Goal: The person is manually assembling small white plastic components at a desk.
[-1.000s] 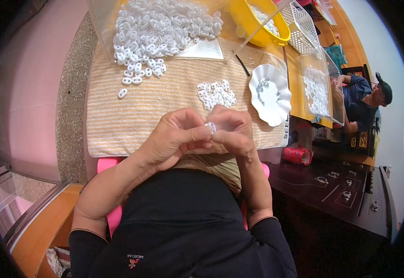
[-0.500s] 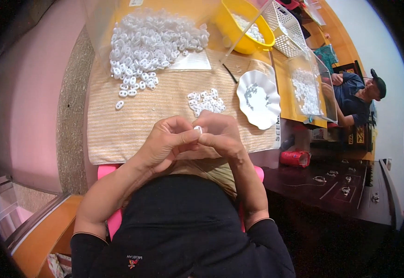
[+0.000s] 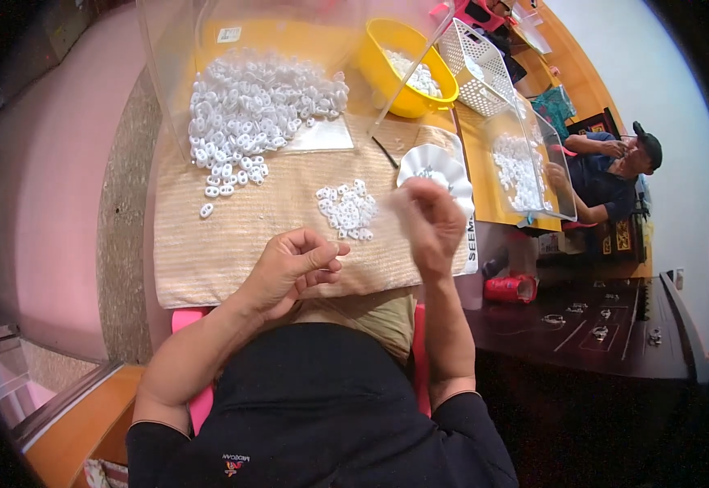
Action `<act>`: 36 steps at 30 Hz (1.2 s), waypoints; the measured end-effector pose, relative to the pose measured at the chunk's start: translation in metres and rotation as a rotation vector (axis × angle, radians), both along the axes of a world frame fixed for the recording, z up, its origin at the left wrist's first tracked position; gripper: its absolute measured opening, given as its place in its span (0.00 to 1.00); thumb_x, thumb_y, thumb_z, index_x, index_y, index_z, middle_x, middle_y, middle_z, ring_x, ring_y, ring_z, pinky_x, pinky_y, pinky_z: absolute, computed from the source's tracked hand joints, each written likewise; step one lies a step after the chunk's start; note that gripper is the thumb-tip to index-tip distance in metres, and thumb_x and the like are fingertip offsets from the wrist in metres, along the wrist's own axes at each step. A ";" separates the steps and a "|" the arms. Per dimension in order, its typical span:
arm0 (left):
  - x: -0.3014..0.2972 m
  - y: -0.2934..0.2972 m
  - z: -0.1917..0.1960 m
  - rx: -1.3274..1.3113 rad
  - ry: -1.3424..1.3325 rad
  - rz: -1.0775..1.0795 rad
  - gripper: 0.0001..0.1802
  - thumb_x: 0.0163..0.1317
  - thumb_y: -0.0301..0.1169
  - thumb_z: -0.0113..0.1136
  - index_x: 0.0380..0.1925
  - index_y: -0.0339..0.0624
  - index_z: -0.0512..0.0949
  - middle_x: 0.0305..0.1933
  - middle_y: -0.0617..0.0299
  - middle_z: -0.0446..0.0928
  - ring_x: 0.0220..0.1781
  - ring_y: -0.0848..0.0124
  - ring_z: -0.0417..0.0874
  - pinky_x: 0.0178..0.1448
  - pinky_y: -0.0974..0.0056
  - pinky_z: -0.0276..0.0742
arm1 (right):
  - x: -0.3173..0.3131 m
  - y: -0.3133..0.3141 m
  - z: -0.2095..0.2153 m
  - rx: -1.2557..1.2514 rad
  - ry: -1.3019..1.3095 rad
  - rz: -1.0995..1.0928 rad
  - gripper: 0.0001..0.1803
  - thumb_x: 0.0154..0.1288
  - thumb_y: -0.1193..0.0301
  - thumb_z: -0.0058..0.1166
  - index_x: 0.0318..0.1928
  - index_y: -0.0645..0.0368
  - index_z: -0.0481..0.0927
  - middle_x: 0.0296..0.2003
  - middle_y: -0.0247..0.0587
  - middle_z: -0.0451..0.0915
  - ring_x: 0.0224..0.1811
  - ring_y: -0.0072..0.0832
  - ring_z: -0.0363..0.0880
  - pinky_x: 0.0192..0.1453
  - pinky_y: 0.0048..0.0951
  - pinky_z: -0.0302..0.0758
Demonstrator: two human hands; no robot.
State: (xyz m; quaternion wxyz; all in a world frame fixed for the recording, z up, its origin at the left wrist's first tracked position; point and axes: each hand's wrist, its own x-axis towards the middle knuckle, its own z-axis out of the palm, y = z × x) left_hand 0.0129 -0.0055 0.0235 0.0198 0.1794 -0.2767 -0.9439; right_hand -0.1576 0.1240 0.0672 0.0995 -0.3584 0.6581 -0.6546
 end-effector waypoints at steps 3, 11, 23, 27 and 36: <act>0.000 -0.001 -0.005 -0.029 -0.037 -0.035 0.07 0.63 0.29 0.62 0.32 0.40 0.74 0.47 0.53 0.78 0.36 0.75 0.82 0.44 0.69 0.84 | -0.032 -0.009 0.023 -0.153 0.196 -0.255 0.05 0.62 0.81 0.58 0.39 0.65 0.79 0.31 0.36 0.81 0.32 0.19 0.79 0.38 0.18 0.74; 0.001 0.001 -0.006 -0.020 -0.004 0.040 0.05 0.63 0.27 0.62 0.33 0.38 0.75 0.46 0.54 0.79 0.37 0.76 0.81 0.45 0.69 0.83 | -0.147 -0.056 0.059 -0.046 0.659 -0.470 0.13 0.59 0.75 0.61 0.44 0.69 0.81 0.41 0.47 0.83 0.38 0.28 0.83 0.41 0.23 0.79; 0.003 -0.006 -0.003 -0.053 -0.016 0.063 0.04 0.63 0.27 0.61 0.34 0.39 0.76 0.47 0.53 0.79 0.35 0.77 0.80 0.44 0.70 0.83 | -0.104 -0.057 -0.009 0.117 0.292 -0.025 0.07 0.64 0.77 0.58 0.41 0.68 0.81 0.26 0.35 0.81 0.26 0.16 0.77 0.30 0.17 0.73; 0.001 -0.006 -0.003 -0.067 0.013 0.053 0.05 0.63 0.27 0.62 0.33 0.38 0.76 0.47 0.53 0.79 0.35 0.76 0.81 0.43 0.70 0.83 | -0.073 -0.075 -0.026 0.268 0.310 0.082 0.06 0.62 0.78 0.59 0.39 0.65 0.82 0.28 0.33 0.81 0.27 0.15 0.76 0.31 0.17 0.72; 0.003 -0.005 -0.004 -0.081 0.018 0.073 0.05 0.62 0.27 0.62 0.32 0.38 0.76 0.45 0.53 0.79 0.34 0.76 0.81 0.41 0.69 0.82 | -0.050 -0.120 -0.035 0.586 0.628 0.174 0.11 0.59 0.71 0.59 0.42 0.61 0.83 0.36 0.44 0.82 0.36 0.35 0.81 0.41 0.32 0.76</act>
